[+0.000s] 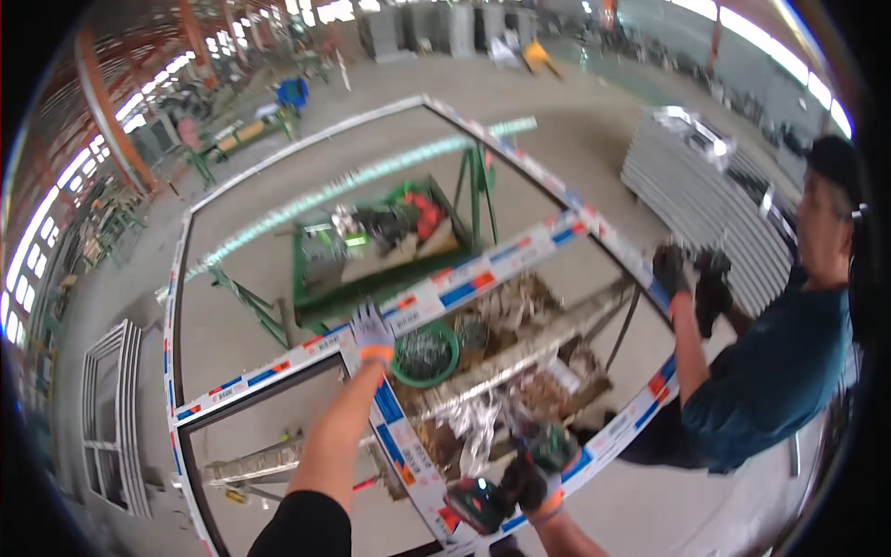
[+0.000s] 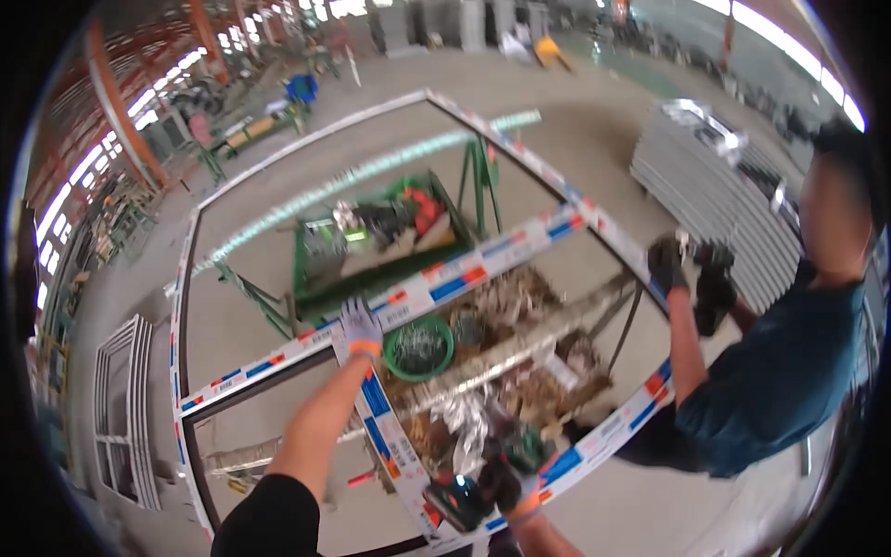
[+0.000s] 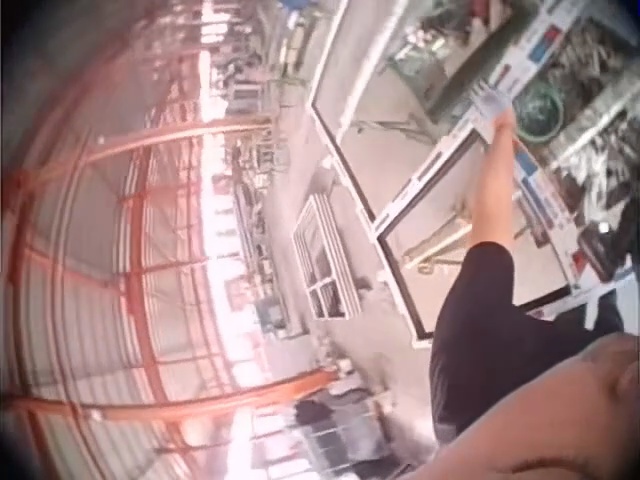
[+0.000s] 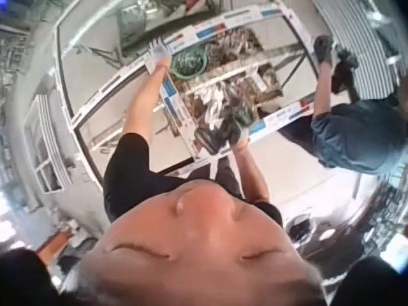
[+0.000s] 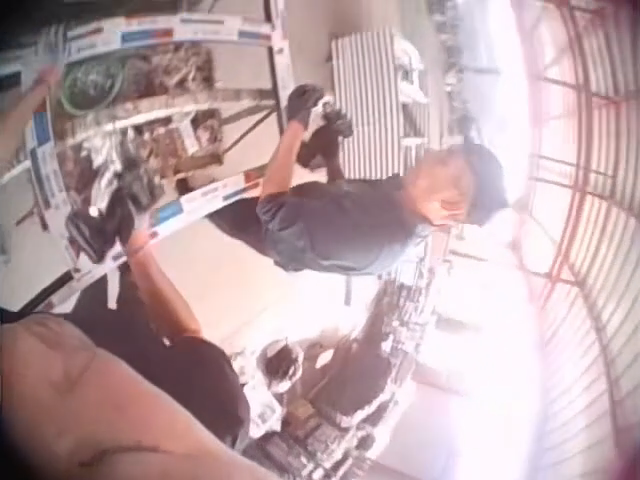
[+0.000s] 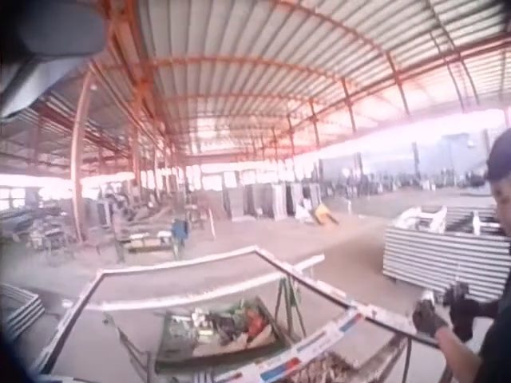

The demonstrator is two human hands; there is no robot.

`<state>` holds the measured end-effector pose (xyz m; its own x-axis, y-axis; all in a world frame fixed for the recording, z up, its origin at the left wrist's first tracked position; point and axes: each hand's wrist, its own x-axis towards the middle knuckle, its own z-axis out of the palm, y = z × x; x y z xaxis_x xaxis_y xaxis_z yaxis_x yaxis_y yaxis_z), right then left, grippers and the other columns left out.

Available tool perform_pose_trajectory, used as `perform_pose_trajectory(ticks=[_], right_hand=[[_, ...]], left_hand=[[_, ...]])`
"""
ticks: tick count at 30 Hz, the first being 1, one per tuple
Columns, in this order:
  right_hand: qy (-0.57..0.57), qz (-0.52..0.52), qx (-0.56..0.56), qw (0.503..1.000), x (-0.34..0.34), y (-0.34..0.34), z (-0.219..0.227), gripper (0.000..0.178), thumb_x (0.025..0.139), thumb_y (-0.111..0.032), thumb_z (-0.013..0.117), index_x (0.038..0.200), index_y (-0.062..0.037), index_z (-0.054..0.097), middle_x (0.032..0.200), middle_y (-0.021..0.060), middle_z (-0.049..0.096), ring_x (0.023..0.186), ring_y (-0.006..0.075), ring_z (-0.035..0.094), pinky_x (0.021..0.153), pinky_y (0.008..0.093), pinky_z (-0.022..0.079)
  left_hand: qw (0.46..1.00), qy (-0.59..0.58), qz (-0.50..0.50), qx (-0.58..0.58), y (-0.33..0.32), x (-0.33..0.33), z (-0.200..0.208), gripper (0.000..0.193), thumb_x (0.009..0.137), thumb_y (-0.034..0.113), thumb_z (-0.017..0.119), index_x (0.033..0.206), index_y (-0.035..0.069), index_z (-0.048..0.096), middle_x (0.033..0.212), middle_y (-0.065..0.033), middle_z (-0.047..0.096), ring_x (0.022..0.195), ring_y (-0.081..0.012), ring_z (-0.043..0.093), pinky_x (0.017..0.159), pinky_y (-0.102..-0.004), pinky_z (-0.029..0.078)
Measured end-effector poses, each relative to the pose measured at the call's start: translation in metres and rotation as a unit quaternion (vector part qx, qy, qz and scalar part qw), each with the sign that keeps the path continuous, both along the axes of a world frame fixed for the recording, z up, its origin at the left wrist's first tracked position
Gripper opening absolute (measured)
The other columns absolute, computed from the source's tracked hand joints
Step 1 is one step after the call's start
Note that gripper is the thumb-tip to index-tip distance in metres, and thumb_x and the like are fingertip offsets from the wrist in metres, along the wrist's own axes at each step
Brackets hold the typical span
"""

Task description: Assembling and securing window frame components using tools like a drill and caulking gun.

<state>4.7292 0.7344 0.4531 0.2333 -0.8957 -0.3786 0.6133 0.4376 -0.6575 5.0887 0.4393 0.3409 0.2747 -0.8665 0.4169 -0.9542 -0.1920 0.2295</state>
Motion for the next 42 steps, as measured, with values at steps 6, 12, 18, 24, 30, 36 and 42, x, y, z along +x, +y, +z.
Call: perform_pose_trajectory(ticks=[6, 12, 18, 24, 30, 36, 42], right_hand=[[0.566, 0.07, -0.426, 0.702, -0.075, 0.081, 0.004, 0.029, 0.089, -0.019, 0.056, 0.112, -0.0012, 0.06, 0.102, 0.0177, 0.065, 0.089, 0.0331, 0.063, 0.074, 0.0463, 0.049], [0.394, 0.021, -0.482, 0.782, -0.088, 0.097, 0.018, 0.017, 0.08, -0.001, 0.066, 0.096, -0.0057, 0.062, 0.084, 0.0007, 0.063, 0.071, 0.011, 0.056, 0.06, 0.0306, 0.046], [0.196, 0.272, -0.206, 0.919, -0.077, 0.105, 0.082, 0.041, 0.075, 0.001, 0.07, 0.114, -0.0011, 0.058, 0.103, 0.0062, 0.063, 0.088, 0.0143, 0.059, 0.073, 0.0292, 0.051], [0.211, 0.329, -0.304, 0.869, -0.077, 0.115, 0.045, 0.043, 0.084, -0.013, 0.065, 0.125, -0.0039, 0.056, 0.109, 0.0078, 0.063, 0.097, 0.0242, 0.061, 0.083, 0.036, 0.05], [0.419, 0.309, -0.635, 0.571, -0.053, 0.12, 0.128, 0.038, 0.076, -0.027, 0.069, 0.109, -0.0124, 0.058, 0.088, 0.0093, 0.062, 0.078, 0.032, 0.062, 0.064, 0.0417, 0.05], [0.462, 0.308, -0.599, 0.577, -0.021, 0.15, 0.143, 0.028, 0.079, -0.021, 0.068, 0.106, -0.0143, 0.064, 0.098, 0.008, 0.065, 0.089, 0.0276, 0.065, 0.07, 0.0384, 0.053], [0.459, 0.266, -0.601, 0.598, 0.019, 0.171, 0.138, 0.043, 0.073, -0.032, 0.069, 0.11, -0.012, 0.059, 0.092, 0.0104, 0.062, 0.081, 0.03, 0.062, 0.065, 0.0418, 0.051]], left_hand=[[0.735, 0.675, -0.015, -0.065, 0.175, -0.051, -0.023, 0.022, 0.088, 0.019, 0.06, 0.102, 0.002, 0.063, 0.085, -0.0127, 0.066, 0.082, -0.029, 0.065, 0.074, -0.0408, 0.052], [0.43, 0.89, -0.02, 0.147, 0.376, -0.107, 0.096, 0.031, 0.086, 0.008, 0.067, 0.116, 0.001, 0.061, 0.101, -0.013, 0.069, 0.091, -0.0255, 0.069, 0.076, -0.0382, 0.059], [0.46, 0.887, 0.01, -0.041, 0.449, -0.172, 0.165, 0.032, 0.09, 0.01, 0.065, 0.119, -0.003, 0.057, 0.104, -0.0171, 0.069, 0.093, -0.0291, 0.069, 0.08, -0.0398, 0.059], [0.539, 0.835, 0.056, -0.09, 0.465, -0.201, 0.197, 0.02, 0.093, 0.018, 0.066, 0.096, -0.002, 0.066, 0.076, -0.0102, 0.069, 0.065, -0.0173, 0.067, 0.057, -0.0291, 0.054], [0.544, 0.835, 0.036, -0.073, 0.486, -0.193, 0.203, 0.019, 0.095, 0.019, 0.062, 0.096, 0.001, 0.065, 0.079, -0.0086, 0.069, 0.064, -0.0157, 0.064, 0.057, -0.0273, 0.051], [0.532, 0.839, 0.066, -0.093, 0.498, -0.163, 0.189, 0.016, 0.094, 0.017, 0.062, 0.095, 0.002, 0.066, 0.079, -0.0076, 0.069, 0.066, -0.0165, 0.066, 0.059, -0.0289, 0.054], [0.52, 0.844, 0.051, -0.122, 0.511, -0.132, 0.192, 0.016, 0.091, 0.014, 0.066, 0.094, -0.002, 0.065, 0.077, -0.0113, 0.069, 0.063, -0.0184, 0.067, 0.057, -0.0298, 0.055]])
